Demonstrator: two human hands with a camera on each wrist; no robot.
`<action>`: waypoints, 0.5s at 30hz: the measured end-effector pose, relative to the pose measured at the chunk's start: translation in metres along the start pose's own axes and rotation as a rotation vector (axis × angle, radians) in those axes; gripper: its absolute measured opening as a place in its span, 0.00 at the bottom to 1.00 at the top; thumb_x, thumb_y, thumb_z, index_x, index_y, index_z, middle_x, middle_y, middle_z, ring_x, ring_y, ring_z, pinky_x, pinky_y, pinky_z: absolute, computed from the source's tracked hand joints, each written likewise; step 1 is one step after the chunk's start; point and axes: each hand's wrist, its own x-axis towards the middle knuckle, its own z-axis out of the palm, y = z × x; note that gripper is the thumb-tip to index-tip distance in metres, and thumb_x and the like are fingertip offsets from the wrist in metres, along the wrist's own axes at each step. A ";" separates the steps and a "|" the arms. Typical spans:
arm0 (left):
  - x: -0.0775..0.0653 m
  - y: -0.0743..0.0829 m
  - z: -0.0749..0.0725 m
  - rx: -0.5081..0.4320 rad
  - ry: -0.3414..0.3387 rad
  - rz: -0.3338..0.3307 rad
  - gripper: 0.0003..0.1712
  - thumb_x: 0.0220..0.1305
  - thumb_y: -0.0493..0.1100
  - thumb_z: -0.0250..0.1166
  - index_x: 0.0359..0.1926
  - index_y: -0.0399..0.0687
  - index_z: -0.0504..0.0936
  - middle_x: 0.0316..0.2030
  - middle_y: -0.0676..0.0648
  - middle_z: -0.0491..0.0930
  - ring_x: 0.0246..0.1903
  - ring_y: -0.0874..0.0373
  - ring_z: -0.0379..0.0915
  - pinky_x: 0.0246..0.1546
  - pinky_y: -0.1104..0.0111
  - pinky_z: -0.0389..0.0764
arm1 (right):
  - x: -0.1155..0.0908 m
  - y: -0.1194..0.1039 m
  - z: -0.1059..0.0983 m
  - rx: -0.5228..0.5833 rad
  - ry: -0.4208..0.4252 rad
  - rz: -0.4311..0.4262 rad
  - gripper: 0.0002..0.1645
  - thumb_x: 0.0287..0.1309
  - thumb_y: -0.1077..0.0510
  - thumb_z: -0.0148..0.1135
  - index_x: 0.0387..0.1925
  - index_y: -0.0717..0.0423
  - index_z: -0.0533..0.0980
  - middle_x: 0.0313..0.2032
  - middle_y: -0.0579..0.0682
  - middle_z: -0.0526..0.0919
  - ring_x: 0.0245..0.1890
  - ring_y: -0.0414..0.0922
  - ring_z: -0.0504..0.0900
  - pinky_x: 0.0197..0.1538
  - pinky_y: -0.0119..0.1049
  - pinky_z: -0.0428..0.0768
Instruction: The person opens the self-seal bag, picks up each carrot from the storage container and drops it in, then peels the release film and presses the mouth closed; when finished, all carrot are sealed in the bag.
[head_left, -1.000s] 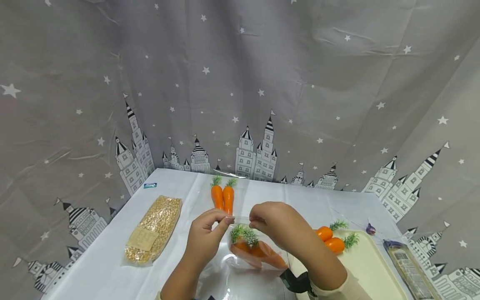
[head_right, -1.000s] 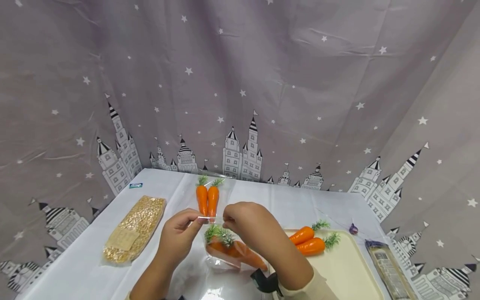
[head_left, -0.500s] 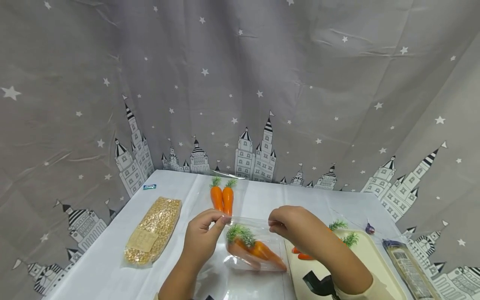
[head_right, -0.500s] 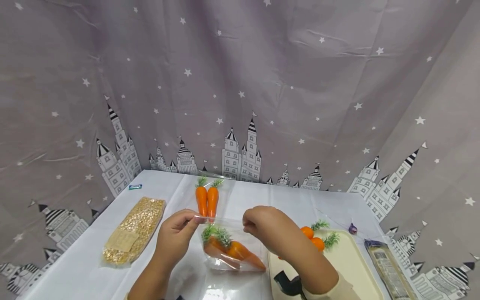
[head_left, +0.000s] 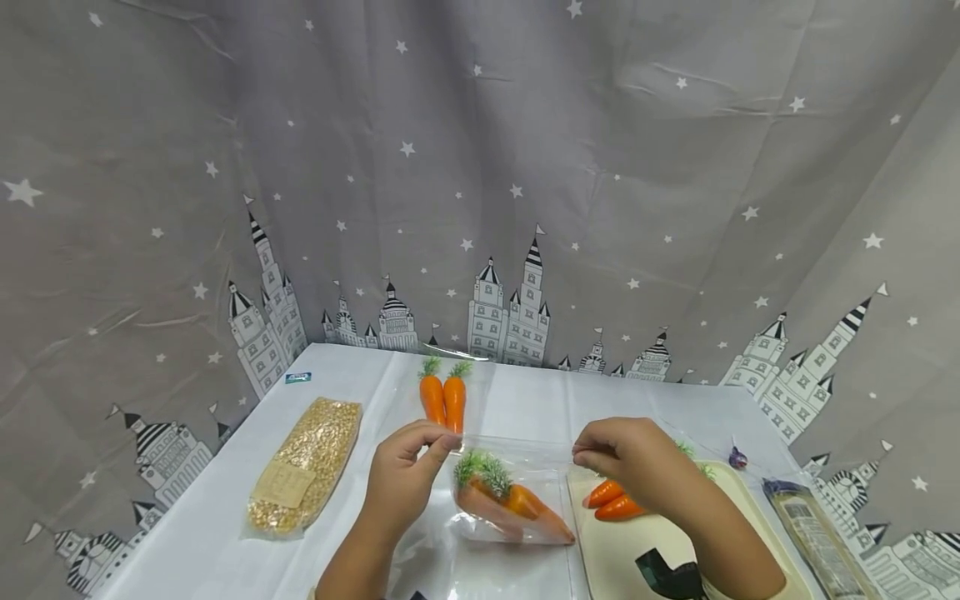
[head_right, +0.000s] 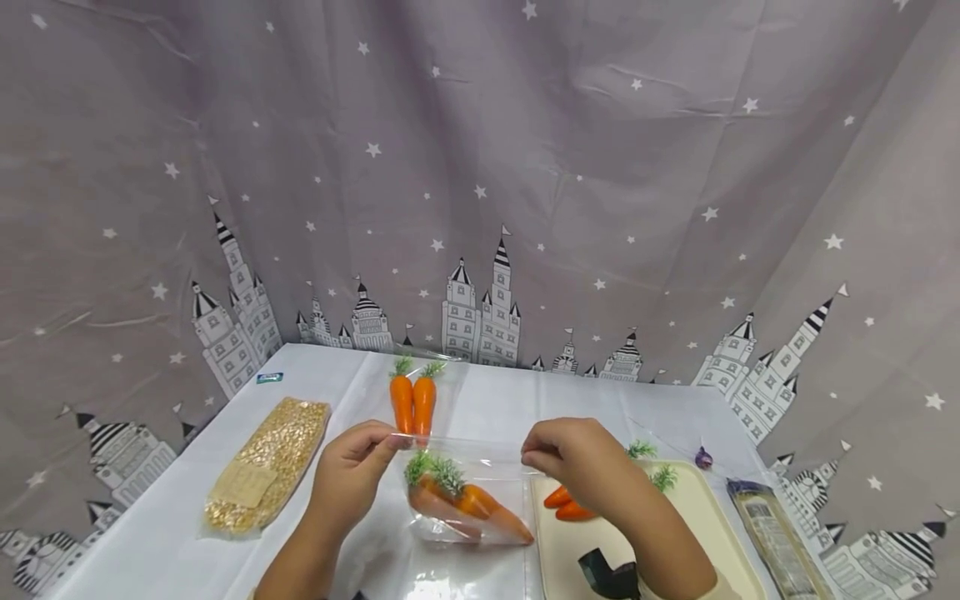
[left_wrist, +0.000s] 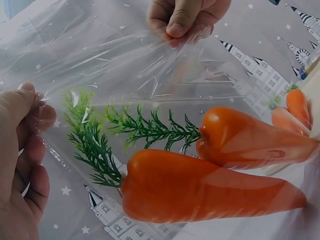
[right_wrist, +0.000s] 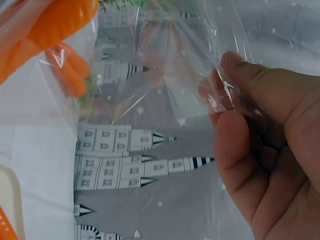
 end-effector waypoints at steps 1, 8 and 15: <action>0.000 0.000 0.000 0.003 0.000 -0.003 0.06 0.66 0.33 0.71 0.36 0.50 0.90 0.34 0.52 0.87 0.36 0.63 0.82 0.41 0.72 0.83 | -0.001 0.002 -0.001 0.006 0.009 0.011 0.06 0.65 0.56 0.72 0.32 0.40 0.84 0.28 0.30 0.83 0.29 0.31 0.78 0.36 0.30 0.82; 0.001 -0.003 0.000 -0.045 0.010 -0.074 0.05 0.67 0.35 0.70 0.35 0.49 0.90 0.34 0.51 0.87 0.37 0.62 0.83 0.42 0.72 0.84 | -0.009 0.009 -0.004 0.073 0.076 0.093 0.07 0.66 0.56 0.71 0.33 0.39 0.85 0.26 0.35 0.81 0.27 0.35 0.78 0.32 0.31 0.80; -0.006 -0.009 0.001 -0.236 -0.059 -0.200 0.10 0.72 0.31 0.63 0.52 0.32 0.82 0.42 0.48 0.85 0.42 0.60 0.81 0.45 0.72 0.84 | -0.012 0.007 0.004 0.042 0.144 0.070 0.02 0.66 0.54 0.71 0.35 0.42 0.87 0.32 0.31 0.84 0.32 0.33 0.80 0.38 0.30 0.83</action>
